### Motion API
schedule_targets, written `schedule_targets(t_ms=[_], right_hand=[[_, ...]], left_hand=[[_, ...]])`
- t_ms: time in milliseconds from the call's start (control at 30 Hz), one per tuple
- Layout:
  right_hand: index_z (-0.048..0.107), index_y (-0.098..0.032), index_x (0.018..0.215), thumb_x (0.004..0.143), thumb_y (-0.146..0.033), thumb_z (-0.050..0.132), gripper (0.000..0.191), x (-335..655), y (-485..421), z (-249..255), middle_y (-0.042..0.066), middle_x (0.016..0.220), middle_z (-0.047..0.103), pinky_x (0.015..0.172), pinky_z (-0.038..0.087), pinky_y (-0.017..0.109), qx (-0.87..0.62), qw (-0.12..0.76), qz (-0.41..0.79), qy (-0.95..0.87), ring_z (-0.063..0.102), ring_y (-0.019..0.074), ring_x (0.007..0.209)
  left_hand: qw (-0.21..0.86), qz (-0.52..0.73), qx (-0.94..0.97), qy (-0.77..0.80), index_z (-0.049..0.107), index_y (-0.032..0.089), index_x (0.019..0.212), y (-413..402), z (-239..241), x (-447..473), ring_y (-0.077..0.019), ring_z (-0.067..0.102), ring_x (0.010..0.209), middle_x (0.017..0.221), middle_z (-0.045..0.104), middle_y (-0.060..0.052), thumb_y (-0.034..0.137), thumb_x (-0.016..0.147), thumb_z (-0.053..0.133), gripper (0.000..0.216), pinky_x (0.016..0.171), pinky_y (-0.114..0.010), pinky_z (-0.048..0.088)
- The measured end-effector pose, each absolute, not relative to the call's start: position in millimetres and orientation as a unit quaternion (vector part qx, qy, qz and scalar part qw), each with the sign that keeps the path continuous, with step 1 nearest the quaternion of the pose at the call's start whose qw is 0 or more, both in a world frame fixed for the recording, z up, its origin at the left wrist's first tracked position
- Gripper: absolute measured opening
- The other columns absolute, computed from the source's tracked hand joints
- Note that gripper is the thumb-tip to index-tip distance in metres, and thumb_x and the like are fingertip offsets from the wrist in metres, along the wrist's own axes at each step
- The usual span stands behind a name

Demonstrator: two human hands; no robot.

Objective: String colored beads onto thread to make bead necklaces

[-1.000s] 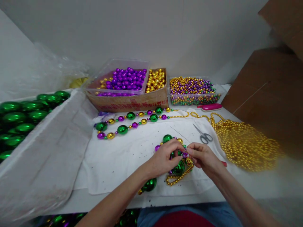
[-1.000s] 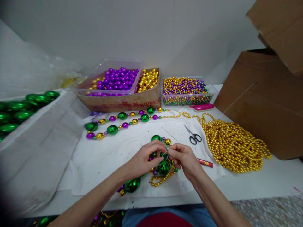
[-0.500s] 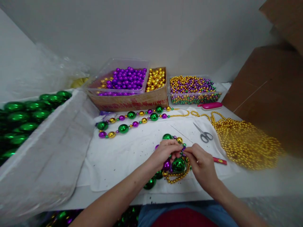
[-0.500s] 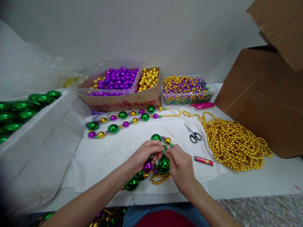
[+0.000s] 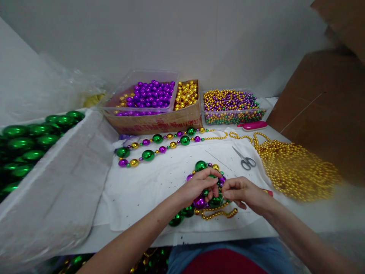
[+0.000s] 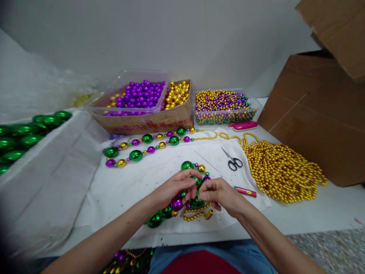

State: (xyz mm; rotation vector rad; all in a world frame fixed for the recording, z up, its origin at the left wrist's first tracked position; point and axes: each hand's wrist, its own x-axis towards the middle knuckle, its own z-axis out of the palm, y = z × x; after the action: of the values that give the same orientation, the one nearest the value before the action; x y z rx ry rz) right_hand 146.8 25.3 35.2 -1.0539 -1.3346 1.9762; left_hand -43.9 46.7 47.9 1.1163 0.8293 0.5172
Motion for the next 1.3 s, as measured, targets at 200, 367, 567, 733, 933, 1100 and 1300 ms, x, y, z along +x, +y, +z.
schedule_targets(t_ms=[200,367,567,733,933,1100,1300], right_hand=[[0.056,-0.015,0.067,0.063,-0.036,0.074,0.028,148.3,30.2,23.8,-0.007,0.05,0.044,0.035,0.019,0.016,-0.369,0.296,0.807,-0.353,0.031,0.003,0.038],[0.059,-0.014,0.069,0.058,-0.037,0.076,0.03,140.4,27.7,23.1,-0.006,0.047,0.045,0.034,0.022,0.016,-0.387,0.331,0.794,-0.333,0.033,0.0035,0.037],[0.06,-0.015,0.065,0.063,-0.036,0.072,0.024,136.0,22.5,27.4,-0.006,0.047,0.05,0.033,0.029,0.017,-0.441,0.368,0.714,-0.401,0.039,0.0051,0.035],[0.066,-0.016,0.066,0.066,-0.017,0.066,0.001,139.4,19.6,31.7,-0.005,0.047,0.055,0.04,0.039,0.02,-0.481,0.364,0.63,-0.49,0.049,0.0091,0.041],[0.065,-0.019,0.069,0.075,-0.011,0.055,0.014,146.5,19.1,45.6,-0.004,0.053,0.059,0.05,0.04,0.021,-0.498,0.265,0.46,-0.685,0.058,0.0127,0.052],[0.061,-0.02,0.071,0.081,-0.016,0.058,0.011,149.1,16.8,58.4,-0.002,0.064,0.062,0.055,0.033,0.024,-0.491,0.234,0.21,-0.812,0.057,0.014,0.06],[0.053,-0.019,0.071,0.091,-0.019,0.047,0.021,143.8,-4.1,63.8,0.0,0.065,0.054,0.055,0.027,0.029,-0.459,0.264,0.007,-0.848,0.05,0.0151,0.059]], left_hand=[[0.597,0.28,0.661,0.358,0.059,0.018,0.105,38.8,52.9,-43.2,-0.0108,0.053,0.069,0.081,0.06,-0.002,0.022,0.078,0.06,0.027,0.063,-0.023,0.042],[0.428,0.318,0.746,0.399,0.068,0.019,0.083,30.9,49.3,-36.8,-0.0142,0.056,0.073,0.076,0.065,-0.002,0.028,0.079,0.061,0.012,0.071,-0.027,0.042],[0.424,0.305,0.714,0.467,0.065,0.018,0.071,33.6,47.4,-37.3,-0.0115,0.054,0.063,0.067,0.063,0.001,0.026,0.08,0.058,0.014,0.062,-0.023,0.04],[0.438,0.2,0.76,0.436,0.063,0.018,0.069,39.5,53.9,-44.5,-0.0102,0.049,0.059,0.061,0.058,0.002,0.026,0.08,0.056,0.015,0.056,-0.022,0.034],[0.588,0.133,0.684,0.41,0.058,0.016,0.068,43.3,60.5,-47.8,-0.008,0.043,0.05,0.057,0.053,0.003,0.028,0.078,0.058,0.015,0.048,-0.021,0.032],[0.75,0.138,0.529,0.373,0.055,0.015,0.075,43.6,59.1,-48.3,-0.0064,0.047,0.047,0.068,0.065,-0.002,0.036,0.076,0.062,0.023,0.047,-0.021,0.036],[0.815,0.204,0.384,0.384,0.051,0.014,0.07,41.5,60.5,-45.8,-0.0044,0.046,0.046,0.069,0.066,-0.005,0.03,0.068,0.072,0.026,0.044,-0.018,0.037]])
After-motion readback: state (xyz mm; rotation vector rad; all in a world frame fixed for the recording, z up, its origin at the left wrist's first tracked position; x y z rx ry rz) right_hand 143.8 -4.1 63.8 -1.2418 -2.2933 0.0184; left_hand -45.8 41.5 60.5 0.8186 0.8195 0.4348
